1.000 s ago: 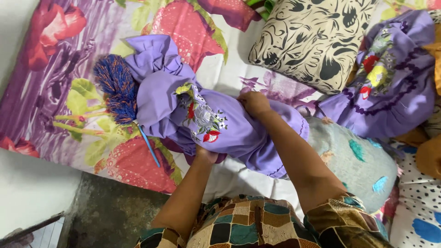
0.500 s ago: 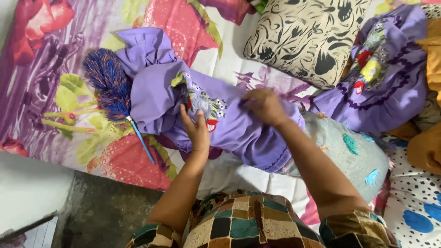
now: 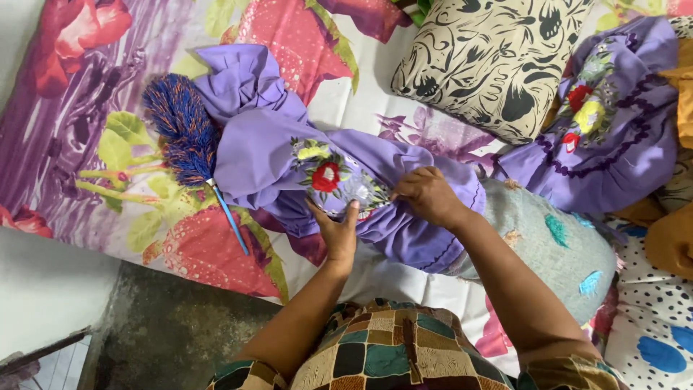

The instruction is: The person inserts a cylindrical pillow into a purple floral-patterned fabric cover, aligns the edges, and ties the drawstring at the opening to secure the cover.

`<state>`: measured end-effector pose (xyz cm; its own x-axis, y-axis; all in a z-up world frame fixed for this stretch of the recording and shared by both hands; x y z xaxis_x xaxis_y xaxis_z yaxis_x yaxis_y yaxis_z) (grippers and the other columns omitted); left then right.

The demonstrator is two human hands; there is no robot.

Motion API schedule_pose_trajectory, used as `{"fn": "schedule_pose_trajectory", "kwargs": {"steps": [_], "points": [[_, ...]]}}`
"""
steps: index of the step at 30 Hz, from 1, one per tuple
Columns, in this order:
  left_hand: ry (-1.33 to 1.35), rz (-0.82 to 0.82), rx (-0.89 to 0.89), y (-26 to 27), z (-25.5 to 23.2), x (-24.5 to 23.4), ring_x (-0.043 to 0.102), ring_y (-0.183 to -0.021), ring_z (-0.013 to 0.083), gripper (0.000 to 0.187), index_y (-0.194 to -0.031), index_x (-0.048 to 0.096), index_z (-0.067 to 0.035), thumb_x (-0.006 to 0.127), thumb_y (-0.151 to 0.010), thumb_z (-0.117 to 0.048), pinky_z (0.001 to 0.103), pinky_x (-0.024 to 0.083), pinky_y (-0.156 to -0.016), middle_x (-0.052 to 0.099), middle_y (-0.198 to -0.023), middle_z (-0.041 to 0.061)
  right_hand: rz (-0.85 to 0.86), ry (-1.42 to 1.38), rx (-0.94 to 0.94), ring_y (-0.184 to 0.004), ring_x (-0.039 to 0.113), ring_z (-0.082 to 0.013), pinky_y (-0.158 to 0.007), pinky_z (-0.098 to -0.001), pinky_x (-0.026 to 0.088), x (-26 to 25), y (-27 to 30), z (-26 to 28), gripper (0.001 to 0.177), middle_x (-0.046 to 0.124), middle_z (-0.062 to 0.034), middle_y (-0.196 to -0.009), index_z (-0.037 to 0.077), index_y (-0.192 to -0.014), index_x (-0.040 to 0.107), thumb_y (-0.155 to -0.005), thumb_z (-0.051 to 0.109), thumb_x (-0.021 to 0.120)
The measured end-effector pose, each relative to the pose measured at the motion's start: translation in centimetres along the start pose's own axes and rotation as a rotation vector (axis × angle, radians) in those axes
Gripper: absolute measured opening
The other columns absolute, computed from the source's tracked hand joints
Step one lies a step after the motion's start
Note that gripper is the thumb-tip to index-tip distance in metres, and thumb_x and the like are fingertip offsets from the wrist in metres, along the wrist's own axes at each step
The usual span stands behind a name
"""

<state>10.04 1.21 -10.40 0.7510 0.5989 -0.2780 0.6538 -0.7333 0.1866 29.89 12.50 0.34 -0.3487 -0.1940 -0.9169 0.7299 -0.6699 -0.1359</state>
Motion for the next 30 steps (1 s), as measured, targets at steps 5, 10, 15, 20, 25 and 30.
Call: {"fn": "schedule_pose_trajectory", "kwargs": {"steps": [5, 10, 15, 20, 25, 30], "points": [[0.075, 0.049, -0.241, 2.2, -2.0, 1.7, 0.046, -0.141, 0.0417, 0.105, -0.156, 0.028, -0.005, 0.088, -0.076, -0.039, 0.049, 0.036, -0.119, 0.046, -0.149, 0.031, -0.057, -0.083, 0.043, -0.104, 0.066, -0.0251, -0.096, -0.0471, 0.047, -0.1, 0.6, 0.2, 0.003, 0.071, 0.0003, -0.095, 0.024, -0.091, 0.072, -0.089, 0.024, 0.070], [0.100, 0.057, -0.235, 1.7, 4.2, 2.7, 0.055, -0.135, 0.0340, 0.097, -0.151, 0.040, -0.013, 0.092, -0.072, -0.034, 0.045, 0.044, -0.113, 0.059, -0.140, 0.023, -0.261, -0.163, 0.076, -0.103, 0.070, -0.0266, -0.087, -0.0423, 0.055, 3.0, -2.9, -3.1, 0.014, 0.073, -0.0024, -0.105, 0.022, -0.100, 0.076, -0.089, 0.015, 0.073], [0.081, 0.076, -0.233, 1.9, 4.9, 2.6, 0.059, -0.129, 0.0363, 0.089, -0.143, 0.047, -0.009, 0.094, -0.070, -0.031, 0.050, 0.047, -0.109, 0.064, -0.133, 0.023, -0.245, -0.054, 0.177, -0.103, 0.072, -0.0349, -0.080, -0.0496, 0.060, 6.9, -7.8, -4.9, 0.025, 0.074, -0.0082, -0.116, 0.022, -0.111, 0.076, -0.093, 0.014, 0.062], [-0.007, 0.111, -0.303, 1.8, 3.1, 1.6, 0.059, -0.131, 0.0346, 0.094, -0.144, 0.047, -0.012, 0.095, -0.069, -0.041, 0.049, 0.046, -0.112, 0.063, -0.135, 0.019, -0.082, 0.336, 0.304, -0.082, 0.076, -0.0233, -0.067, -0.0413, 0.061, 10.4, -7.4, -9.5, 0.018, 0.074, 0.0020, -0.085, 0.033, -0.089, 0.078, -0.091, 0.024, 0.063], [0.028, 0.167, -0.248, 0.1, -0.4, 1.3, 0.055, -0.133, 0.0390, 0.101, -0.150, 0.044, -0.012, 0.093, -0.069, -0.048, 0.051, 0.045, -0.112, 0.059, -0.140, 0.025, 0.425, 0.300, 0.715, -0.109, 0.072, -0.0267, -0.091, -0.0540, 0.051, 10.5, -3.1, -16.4, 0.031, 0.077, 0.0031, -0.108, 0.047, -0.104, 0.078, -0.094, 0.031, 0.053], [0.007, 0.197, -0.307, -0.4, -3.8, 0.9, 0.048, -0.139, 0.0440, 0.097, -0.152, 0.037, 0.000, 0.082, -0.080, -0.046, 0.052, 0.038, -0.119, 0.050, -0.146, 0.034, -0.341, -0.076, -0.006, -0.099, 0.072, -0.0291, -0.084, -0.0418, 0.059, 7.5, -1.2, -7.6, 0.013, 0.072, -0.0069, -0.110, 0.018, -0.097, 0.076, -0.086, 0.019, 0.072]]}}
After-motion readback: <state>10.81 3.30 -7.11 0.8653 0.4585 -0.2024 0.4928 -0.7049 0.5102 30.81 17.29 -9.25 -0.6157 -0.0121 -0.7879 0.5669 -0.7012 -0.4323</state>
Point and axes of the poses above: each hand's wrist, its own y-axis away from the middle knuckle, its own x-axis out of the palm, z = x × y, the point moved 6 cm from there along -y, towards the middle knuckle
